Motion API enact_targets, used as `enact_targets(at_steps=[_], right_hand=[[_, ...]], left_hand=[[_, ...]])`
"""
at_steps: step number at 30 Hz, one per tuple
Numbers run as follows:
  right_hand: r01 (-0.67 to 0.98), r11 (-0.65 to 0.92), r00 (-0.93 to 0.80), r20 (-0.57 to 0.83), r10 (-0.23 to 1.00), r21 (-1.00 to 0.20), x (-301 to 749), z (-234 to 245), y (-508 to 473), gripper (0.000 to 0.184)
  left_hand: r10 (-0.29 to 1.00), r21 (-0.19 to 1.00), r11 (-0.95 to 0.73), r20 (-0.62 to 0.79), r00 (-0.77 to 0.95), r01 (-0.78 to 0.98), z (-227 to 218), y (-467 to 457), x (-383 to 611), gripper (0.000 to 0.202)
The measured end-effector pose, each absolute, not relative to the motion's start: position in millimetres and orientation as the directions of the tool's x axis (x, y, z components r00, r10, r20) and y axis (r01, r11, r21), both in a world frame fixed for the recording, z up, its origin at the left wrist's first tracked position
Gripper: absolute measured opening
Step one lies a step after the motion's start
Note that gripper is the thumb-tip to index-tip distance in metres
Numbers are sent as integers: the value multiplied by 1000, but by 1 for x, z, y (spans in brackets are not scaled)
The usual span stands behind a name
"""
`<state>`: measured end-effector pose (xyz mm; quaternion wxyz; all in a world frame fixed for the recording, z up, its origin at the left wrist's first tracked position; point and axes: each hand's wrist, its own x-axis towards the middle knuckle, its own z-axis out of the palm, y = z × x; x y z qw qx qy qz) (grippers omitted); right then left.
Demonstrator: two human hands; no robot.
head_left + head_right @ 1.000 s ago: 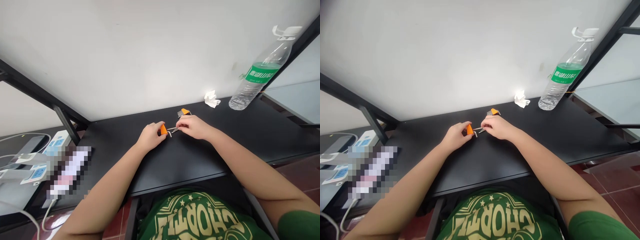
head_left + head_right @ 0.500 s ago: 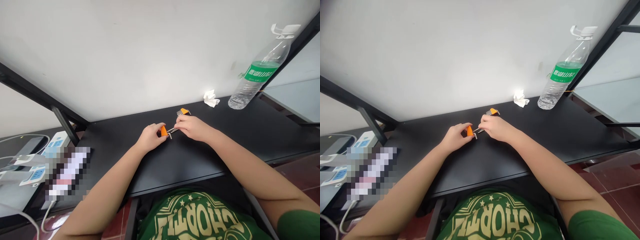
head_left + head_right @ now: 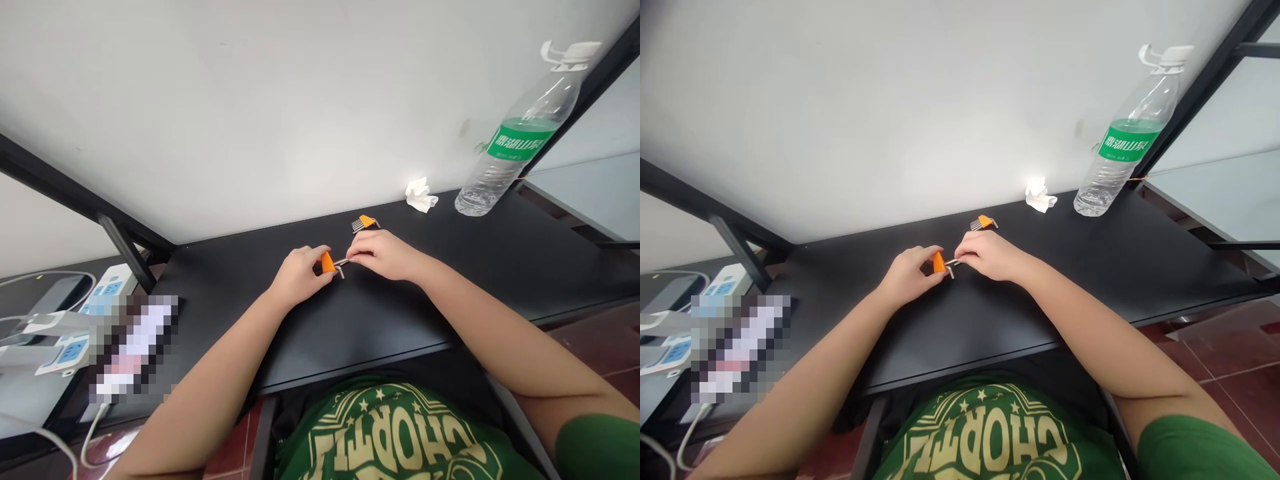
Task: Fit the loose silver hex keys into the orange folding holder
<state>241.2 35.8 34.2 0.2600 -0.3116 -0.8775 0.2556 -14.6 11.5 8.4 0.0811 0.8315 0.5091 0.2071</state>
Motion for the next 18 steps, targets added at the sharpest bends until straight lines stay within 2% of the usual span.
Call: enact_targets(at_steps=[5, 9, 13, 18], right_hand=[[404, 643, -669, 270, 693, -651, 232, 30, 32, 17], [361, 490, -610, 197, 768, -793, 219, 24, 27, 11], [254, 290, -606, 82, 792, -923, 213, 18, 25, 4], [254, 139, -636, -57, 770, -957, 218, 19, 29, 19]], left_hand=[[864, 345, -496, 287, 414, 797, 9, 10, -13, 41], [867, 373, -496, 266, 422, 784, 12, 8, -9, 33], [858, 400, -513, 274, 435, 760, 14, 6, -7, 24], [876, 425, -477, 306, 374, 769, 14, 6, -9, 36]])
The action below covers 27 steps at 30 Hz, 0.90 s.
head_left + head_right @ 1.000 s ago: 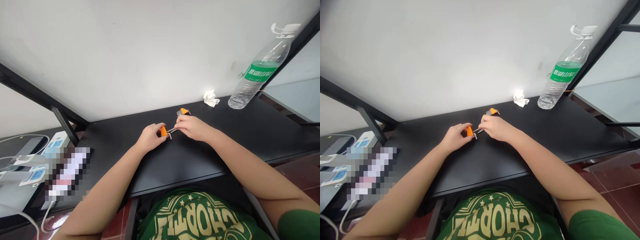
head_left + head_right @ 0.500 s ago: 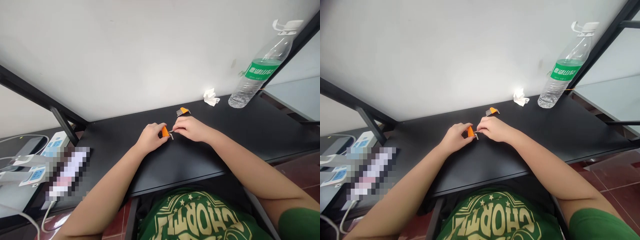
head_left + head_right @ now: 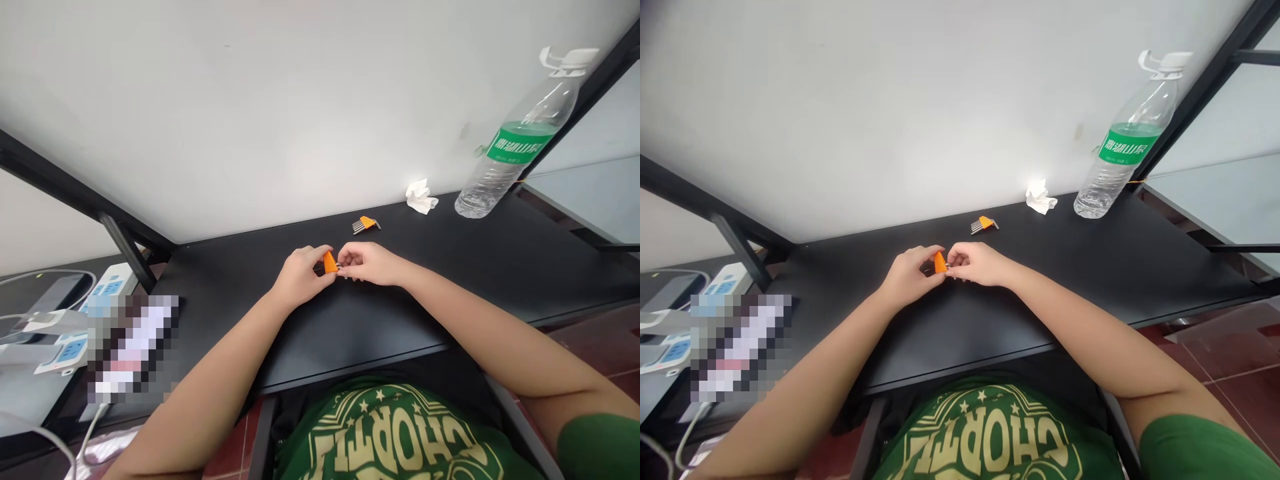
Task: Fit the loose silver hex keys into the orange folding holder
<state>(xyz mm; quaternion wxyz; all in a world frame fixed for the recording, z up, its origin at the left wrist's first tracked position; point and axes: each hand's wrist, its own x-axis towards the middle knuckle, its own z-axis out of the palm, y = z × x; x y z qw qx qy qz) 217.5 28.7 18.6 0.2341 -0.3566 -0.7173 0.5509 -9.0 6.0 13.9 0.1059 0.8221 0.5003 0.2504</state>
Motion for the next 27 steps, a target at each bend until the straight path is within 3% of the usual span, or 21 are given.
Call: enact_targets(at_steps=[2, 7, 12, 15, 17, 20, 23, 27], right_hand=[[288, 107, -672, -121, 731, -951, 220, 19, 30, 21], [228, 121, -690, -73, 721, -966, 221, 15, 33, 17], [209, 34, -716, -129, 686, -977, 221, 14, 32, 19], [311, 140, -708, -131, 694, -940, 226, 18, 34, 23], [405, 304, -681, -63, 730, -862, 233, 21, 39, 26], [551, 529, -634, 88, 768, -646, 245, 22, 49, 18], [678, 597, -633, 73, 771, -429, 253, 19, 57, 7], [711, 627, -648, 48, 760, -318, 253, 11, 59, 13]], left_hand=[[872, 438, -485, 311, 378, 757, 15, 6, -9, 38], [867, 495, -498, 292, 403, 712, 19, 3, -7, 30], [861, 538, -507, 272, 431, 673, 22, 1, -6, 31], [859, 512, -511, 264, 439, 691, 19, 2, -6, 33], [856, 478, -517, 271, 440, 710, 16, 4, -8, 38], [853, 421, -522, 276, 443, 742, 11, 8, -12, 41], [873, 417, -487, 254, 416, 767, 8, 12, -15, 43], [883, 422, -469, 241, 402, 776, 8, 14, -17, 45]])
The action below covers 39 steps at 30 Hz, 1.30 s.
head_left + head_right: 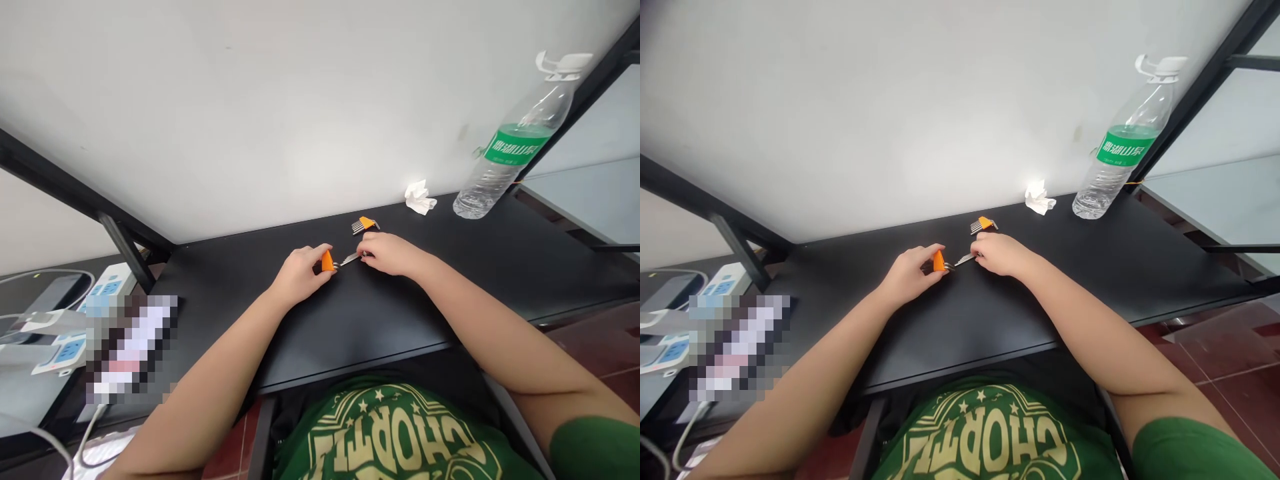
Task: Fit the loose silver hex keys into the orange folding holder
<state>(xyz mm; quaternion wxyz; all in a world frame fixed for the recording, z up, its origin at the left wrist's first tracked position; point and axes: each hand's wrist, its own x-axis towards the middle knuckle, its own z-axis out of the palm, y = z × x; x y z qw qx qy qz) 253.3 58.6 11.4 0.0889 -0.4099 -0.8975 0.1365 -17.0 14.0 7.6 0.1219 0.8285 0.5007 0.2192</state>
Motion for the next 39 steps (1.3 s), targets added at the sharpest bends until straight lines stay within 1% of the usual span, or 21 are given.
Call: enact_targets(at_steps=[2, 5, 8, 10, 12, 15, 17, 18, 20, 23, 27, 29, 33, 36, 39], right_hand=[[718, 635, -646, 66, 760, -286, 251, 9, 57, 14], [728, 639, -647, 58, 760, -248, 248, 8, 54, 14], [749, 625, -637, 21, 771, -218, 244, 11, 49, 12], [768, 599, -618, -19, 786, -225, 242, 14, 46, 13], [768, 576, -610, -46, 791, -278, 241, 17, 44, 17], [698, 562, -631, -10, 776, -443, 243, 21, 45, 15], [612, 567, -643, 70, 762, -552, 245, 22, 46, 11], [567, 578, -643, 123, 756, -587, 245, 23, 47, 10], [498, 617, -635, 228, 738, -610, 245, 25, 47, 10], [442, 685, -634, 339, 695, -579, 243, 25, 45, 14], [399, 748, -662, 397, 635, -531, 240, 21, 43, 19], [383, 786, -672, 438, 597, -485, 240, 19, 42, 22], [371, 857, -683, 520, 512, -357, 239, 18, 39, 27], [386, 873, -691, 534, 487, -298, 239, 19, 37, 30], [396, 866, -689, 524, 500, -306, 239, 21, 36, 29]], left_hand=[[883, 424, -469, 240, 404, 775, 7, 14, -17, 46], [886, 429, -465, 233, 402, 775, 7, 14, -17, 46], [882, 417, -472, 238, 408, 777, 7, 14, -16, 45], [878, 399, -477, 242, 412, 783, 7, 15, -17, 45], [878, 385, -478, 243, 412, 790, 6, 16, -17, 46], [885, 376, -463, 241, 398, 803, 6, 17, -19, 46], [891, 380, -451, 242, 384, 808, 6, 17, -20, 46], [893, 384, -447, 243, 379, 808, 6, 17, -20, 46], [895, 395, -444, 244, 374, 804, 6, 16, -20, 45], [900, 404, -434, 236, 367, 805, 8, 15, -18, 43], [906, 420, -422, 231, 355, 803, 9, 13, -16, 44], [907, 435, -420, 231, 352, 796, 8, 13, -16, 45], [903, 457, -428, 235, 358, 779, 7, 13, -17, 44], [891, 463, -454, 245, 383, 761, 7, 13, -17, 42], [872, 433, -488, 258, 415, 757, 7, 12, -16, 42]])
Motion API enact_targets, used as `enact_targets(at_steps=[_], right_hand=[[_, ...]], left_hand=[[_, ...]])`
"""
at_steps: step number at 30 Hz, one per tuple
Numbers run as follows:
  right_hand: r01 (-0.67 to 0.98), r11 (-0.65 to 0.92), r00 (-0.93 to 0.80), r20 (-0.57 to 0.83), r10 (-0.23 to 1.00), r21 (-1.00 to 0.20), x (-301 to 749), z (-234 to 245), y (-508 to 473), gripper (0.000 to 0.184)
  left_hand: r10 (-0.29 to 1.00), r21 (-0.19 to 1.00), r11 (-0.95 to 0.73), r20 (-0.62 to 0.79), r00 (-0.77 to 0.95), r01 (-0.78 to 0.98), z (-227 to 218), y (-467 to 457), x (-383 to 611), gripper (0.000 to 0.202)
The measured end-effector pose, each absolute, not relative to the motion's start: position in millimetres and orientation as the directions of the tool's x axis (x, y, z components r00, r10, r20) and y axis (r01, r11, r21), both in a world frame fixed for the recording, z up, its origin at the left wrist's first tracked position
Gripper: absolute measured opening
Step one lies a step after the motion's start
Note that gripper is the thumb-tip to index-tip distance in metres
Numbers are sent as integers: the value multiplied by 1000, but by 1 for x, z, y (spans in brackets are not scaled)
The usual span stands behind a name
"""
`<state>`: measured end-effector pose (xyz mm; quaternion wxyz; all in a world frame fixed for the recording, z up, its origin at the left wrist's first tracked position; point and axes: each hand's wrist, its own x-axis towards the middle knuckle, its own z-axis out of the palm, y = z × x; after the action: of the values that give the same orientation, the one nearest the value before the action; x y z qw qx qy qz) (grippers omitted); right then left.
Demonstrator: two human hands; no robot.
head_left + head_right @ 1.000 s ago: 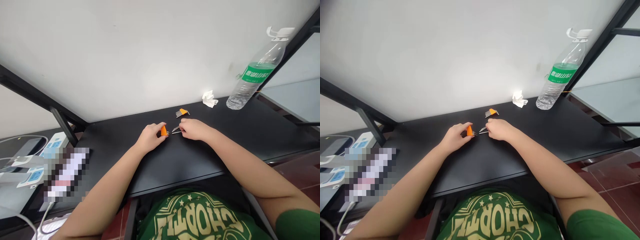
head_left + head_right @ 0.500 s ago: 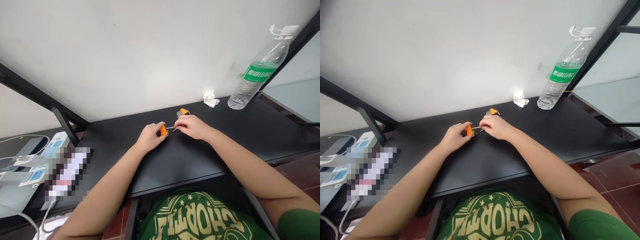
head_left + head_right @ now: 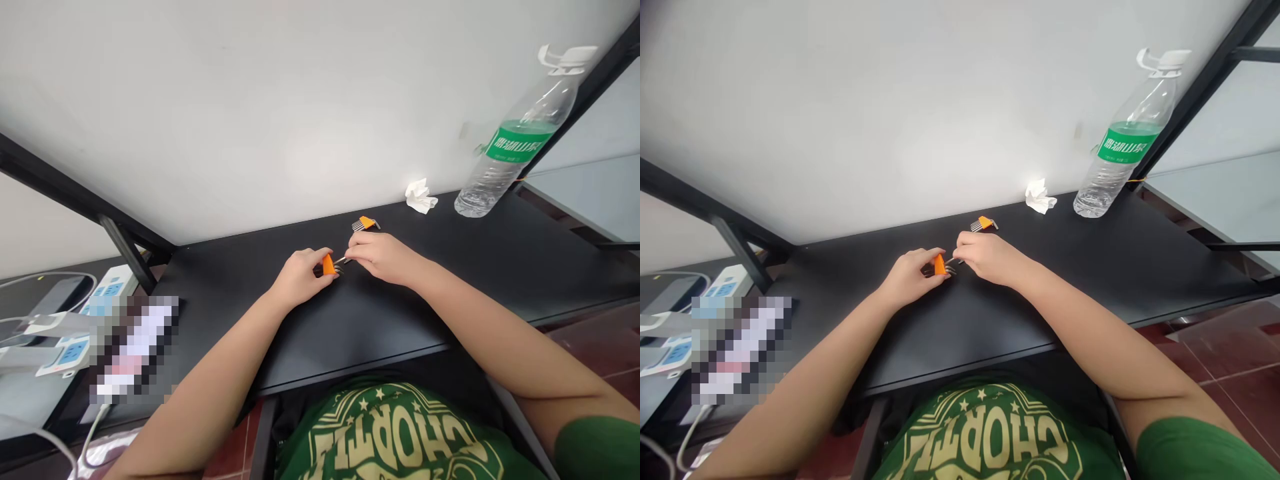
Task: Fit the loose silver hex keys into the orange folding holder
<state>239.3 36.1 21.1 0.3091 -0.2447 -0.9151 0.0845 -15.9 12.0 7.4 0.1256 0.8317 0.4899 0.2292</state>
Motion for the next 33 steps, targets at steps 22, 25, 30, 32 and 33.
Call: enact_targets(at_steps=[22, 25, 30, 32, 33], right_hand=[[144, 63, -707, -58, 705, -988, 225, 20, 34, 19], [166, 81, -706, -61, 706, -983, 223, 17, 33, 23], [294, 357, -681, 68, 729, -887, 222, 18, 32, 19], [342, 497, -668, 166, 725, -797, 229, 21, 37, 21], [377, 545, -651, 205, 731, -749, 234, 22, 41, 22]], left_hand=[[741, 449, -672, 399, 541, 589, 18, 2, -8, 31], [742, 451, -670, 416, 526, 590, 18, 2, -9, 33], [759, 451, -650, 399, 514, 611, 16, 3, -10, 33], [779, 445, -627, 393, 489, 640, 14, 5, -11, 40], [789, 438, -612, 389, 475, 659, 12, 6, -12, 42]])
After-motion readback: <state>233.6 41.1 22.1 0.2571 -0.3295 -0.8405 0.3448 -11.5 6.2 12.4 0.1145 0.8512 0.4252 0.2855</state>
